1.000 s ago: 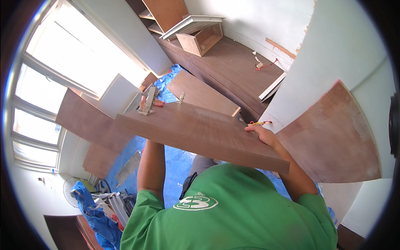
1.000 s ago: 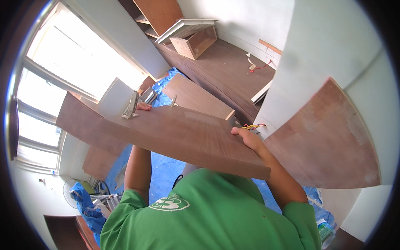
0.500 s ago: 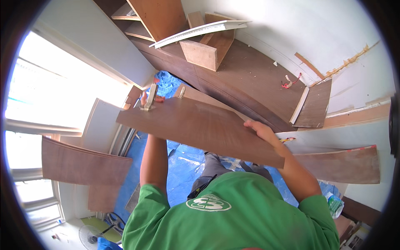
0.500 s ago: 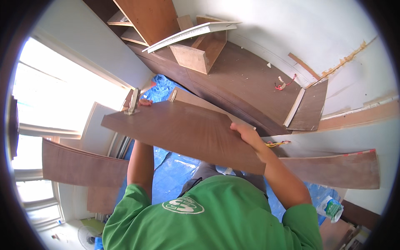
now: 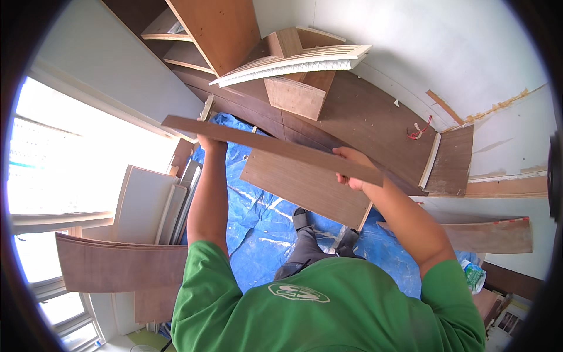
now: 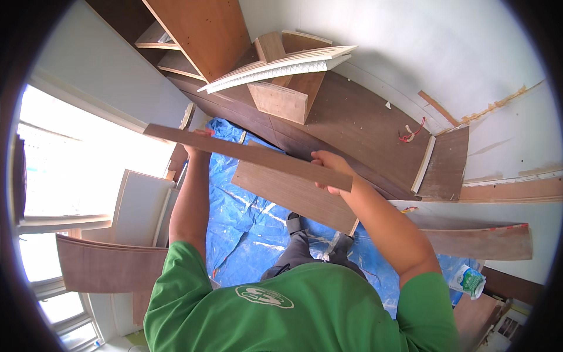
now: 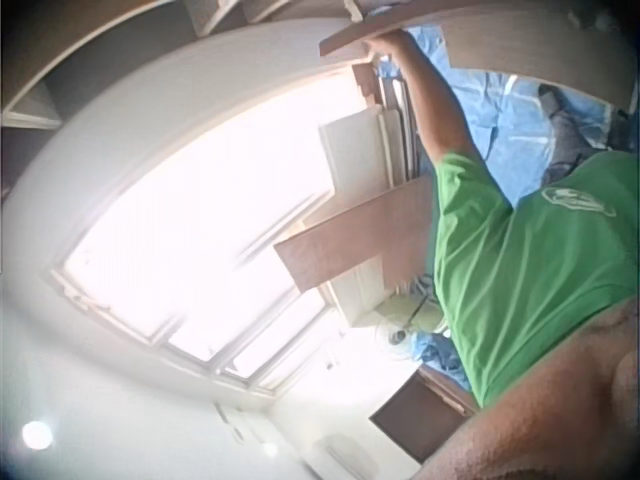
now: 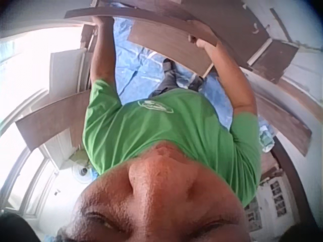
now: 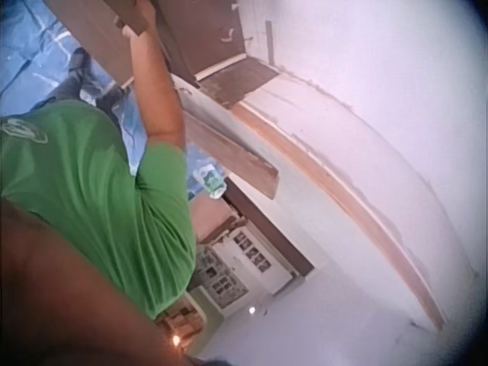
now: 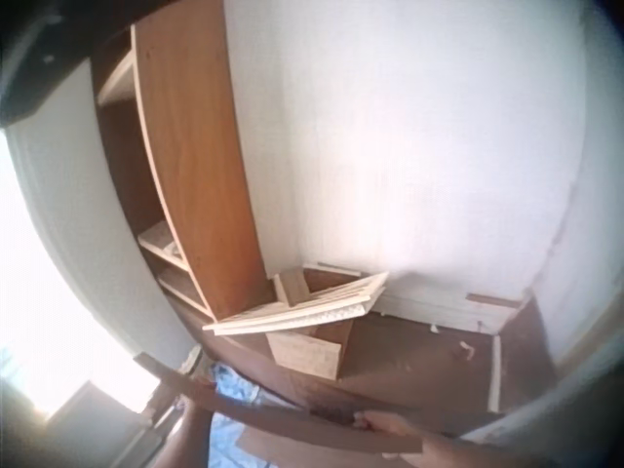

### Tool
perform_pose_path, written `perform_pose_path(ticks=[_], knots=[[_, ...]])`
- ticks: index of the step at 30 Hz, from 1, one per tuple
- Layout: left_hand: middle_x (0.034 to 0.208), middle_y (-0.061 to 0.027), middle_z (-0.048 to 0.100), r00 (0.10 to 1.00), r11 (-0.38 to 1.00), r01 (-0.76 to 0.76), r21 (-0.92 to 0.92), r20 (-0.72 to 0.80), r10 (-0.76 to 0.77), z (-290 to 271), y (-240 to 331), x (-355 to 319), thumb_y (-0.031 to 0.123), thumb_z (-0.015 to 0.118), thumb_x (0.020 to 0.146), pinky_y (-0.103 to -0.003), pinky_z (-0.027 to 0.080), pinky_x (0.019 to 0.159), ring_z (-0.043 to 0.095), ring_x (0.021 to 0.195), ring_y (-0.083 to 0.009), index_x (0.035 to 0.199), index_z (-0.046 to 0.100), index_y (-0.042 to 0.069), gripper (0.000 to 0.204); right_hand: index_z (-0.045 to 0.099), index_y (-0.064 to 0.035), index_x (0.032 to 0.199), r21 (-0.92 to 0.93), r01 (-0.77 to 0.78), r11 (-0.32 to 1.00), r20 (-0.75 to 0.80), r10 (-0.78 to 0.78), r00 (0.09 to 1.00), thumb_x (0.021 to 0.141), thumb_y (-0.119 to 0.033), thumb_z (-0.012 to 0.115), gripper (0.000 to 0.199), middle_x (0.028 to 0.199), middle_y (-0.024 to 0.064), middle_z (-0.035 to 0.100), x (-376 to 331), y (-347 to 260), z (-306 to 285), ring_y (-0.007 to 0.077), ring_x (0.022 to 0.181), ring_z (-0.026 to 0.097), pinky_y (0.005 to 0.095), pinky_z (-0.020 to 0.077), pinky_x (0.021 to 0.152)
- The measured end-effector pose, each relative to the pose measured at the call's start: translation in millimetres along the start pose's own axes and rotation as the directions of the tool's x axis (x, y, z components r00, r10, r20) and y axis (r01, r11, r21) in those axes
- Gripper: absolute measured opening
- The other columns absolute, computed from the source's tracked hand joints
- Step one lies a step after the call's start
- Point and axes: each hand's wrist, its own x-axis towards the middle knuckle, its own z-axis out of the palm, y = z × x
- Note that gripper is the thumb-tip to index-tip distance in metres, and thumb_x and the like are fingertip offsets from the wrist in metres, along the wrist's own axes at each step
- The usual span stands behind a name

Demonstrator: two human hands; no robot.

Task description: The person assembles a wooden cabinet door by attaching a wooden trim strip to its edge. They use a hammer to tap the trim into place and a small wooden block to protect the surface while hammering. The person also retrieves a hammer from a cabinet and moves around the room to position the door on a workbench.

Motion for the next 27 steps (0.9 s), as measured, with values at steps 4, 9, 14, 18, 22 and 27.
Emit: perform_pose_path(ticks=[4, 9, 14, 18, 22, 27], knots=[[0.120, -0.0081, 0.068, 0.901, 0.993, 0.121, 0.009, -0.421, -0.106, 105, -1, 1, 0.041, 0.049, 0.102, -0.044, 0.053, 0.096, 0.066, 0.109, -0.0284, 0.128, 0.059, 0.012, 0.040, 0.063, -0.0110, 0.094, 0.091, -0.032, 0.995, -0.179, 0.048, 0.983, 0.095, -0.031, 0.068, 0.021, 0.084, 0.0072, 0.063, 5, -13, 5, 0.0199, 0.058, 0.057, 0.0355, 0.0506, 0.047], [0.128, -0.0097, 0.067, 0.925, 0.983, 0.176, 0.059, -0.351, -0.145, 122, 5, 29, 0.041, 0.053, 0.100, -0.044, 0.051, 0.100, 0.065, 0.116, -0.0293, 0.136, 0.058, 0.010, 0.047, 0.065, -0.0074, 0.103, -0.002, -0.076, 0.997, -0.036, 0.076, 0.996, 0.101, -0.043, 0.054, 0.037, 0.089, 0.0108, 0.066, 27, -34, -15, 0.0254, 0.062, 0.063, 0.0407, 0.0588, 0.055], [0.133, -0.0124, 0.066, 0.907, 0.972, 0.212, 0.103, -0.390, -0.157, 120, -12, 58, 0.045, 0.057, 0.098, -0.045, 0.049, 0.101, 0.064, 0.118, -0.0297, 0.138, 0.059, 0.005, 0.057, 0.063, -0.0033, 0.113, -0.143, -0.060, 0.988, 0.075, 0.072, 0.995, 0.102, -0.057, 0.038, 0.060, 0.092, 0.0161, 0.067, 23, -68, -19, 0.0301, 0.070, 0.069, 0.0422, 0.0611, 0.059], [0.131, -0.0150, 0.067, 0.875, 0.962, 0.213, 0.168, -0.471, -0.111, 125, -20, 75, 0.046, 0.056, 0.099, -0.042, 0.049, 0.100, 0.064, 0.115, -0.0300, 0.136, 0.062, -0.001, 0.060, 0.064, -0.0012, 0.112, -0.182, -0.051, 0.982, 0.064, 0.063, 0.996, 0.101, -0.057, 0.038, 0.063, 0.090, 0.0165, 0.068, 27, -85, -22, 0.0291, 0.066, 0.069, 0.0391, 0.0603, 0.057], [0.124, -0.0149, 0.069, 0.849, 0.878, 0.245, 0.412, -0.529, 0.011, 143, -25, 77, 0.047, 0.053, 0.101, -0.039, 0.049, 0.097, 0.065, 0.111, -0.0276, 0.125, 0.069, -0.003, 0.058, 0.067, -0.0006, 0.106, -0.346, -0.022, 0.938, 0.002, 0.024, 1.000, 0.101, -0.051, 0.041, 0.057, 0.080, 0.0164, 0.069, 36, -106, -33, 0.0240, 0.064, 0.070, 0.0335, 0.0563, 0.049], [0.103, -0.0116, 0.071, 0.841, 0.854, 0.212, 0.476, -0.533, 0.088, 153, -29, 77, 0.052, 0.052, 0.102, -0.037, 0.049, 0.084, 0.063, 0.093, -0.0214, 0.108, 0.074, -0.004, 0.060, 0.070, -0.0021, 0.096, -0.475, 0.034, 0.879, -0.059, -0.070, 0.996, 0.102, -0.046, 0.043, 0.052, 0.070, 0.0147, 0.068, 32, -127, -26, 0.0171, 0.057, 0.068, 0.0265, 0.0460, 0.036]])
